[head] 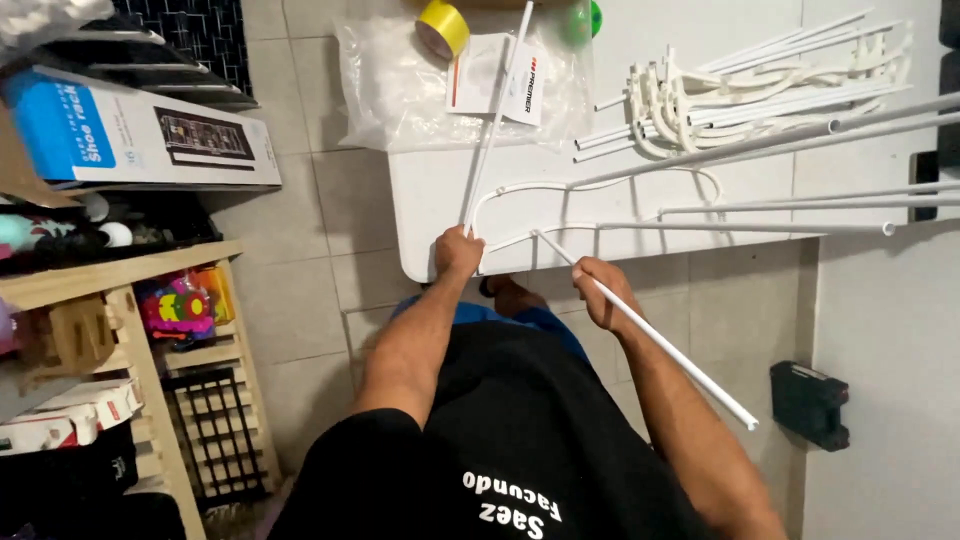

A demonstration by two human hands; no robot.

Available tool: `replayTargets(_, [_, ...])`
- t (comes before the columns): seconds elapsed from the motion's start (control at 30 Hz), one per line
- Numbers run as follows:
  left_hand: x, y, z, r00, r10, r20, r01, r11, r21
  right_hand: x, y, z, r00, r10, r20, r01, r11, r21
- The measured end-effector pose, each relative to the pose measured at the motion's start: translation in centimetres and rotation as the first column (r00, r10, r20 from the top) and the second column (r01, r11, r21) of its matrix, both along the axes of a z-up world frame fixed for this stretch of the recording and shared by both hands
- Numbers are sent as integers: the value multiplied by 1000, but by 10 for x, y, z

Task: Assembling a multi-tier white shoe rack by inserting support rods into the side frames.

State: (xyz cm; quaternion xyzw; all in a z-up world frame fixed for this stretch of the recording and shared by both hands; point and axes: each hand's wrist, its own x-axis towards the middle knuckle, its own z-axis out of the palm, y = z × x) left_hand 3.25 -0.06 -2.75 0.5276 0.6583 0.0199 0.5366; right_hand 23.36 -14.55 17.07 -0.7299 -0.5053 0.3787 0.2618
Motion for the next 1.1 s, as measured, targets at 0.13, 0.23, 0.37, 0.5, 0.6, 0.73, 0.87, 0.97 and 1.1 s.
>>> replayTargets(0.13, [-2,7,27,998,-50,-23,49,997,-58,-3,14,7,997,73,19,-73,997,-4])
replayTargets(0.23, [-2,16,51,998,-56,-21,54,996,-75,-3,24,4,991,134,3,-134,990,38])
replayTargets(0.37, [-4,18,55,996,-86,-33,83,994,-77,-6,29,1,966,223,128,-221,975,-34])
replayTargets(0.5, [-4,15,47,998,-68,-2,68,995,-72,-12,29,2,951,275,140,-267,961,-69])
replayTargets(0.6, [-4,16,54,994,-105,-14,104,993,-62,-14,26,-7,944,271,190,-268,962,-42])
replayTargets(0.73, [-5,18,55,995,-103,-9,102,992,-68,-4,44,-8,997,63,-51,-68,991,-113])
replayTargets(0.87, [-3,15,48,988,-148,-40,146,988,-55,11,58,3,963,-137,-231,83,970,-231])
replayTargets(0.97, [-4,14,45,989,-144,-44,142,989,-41,10,71,15,963,-107,-246,34,958,-284])
replayTargets(1.1, [-2,17,55,990,-125,-63,122,991,-50,7,78,-1,975,-71,-208,5,953,-303])
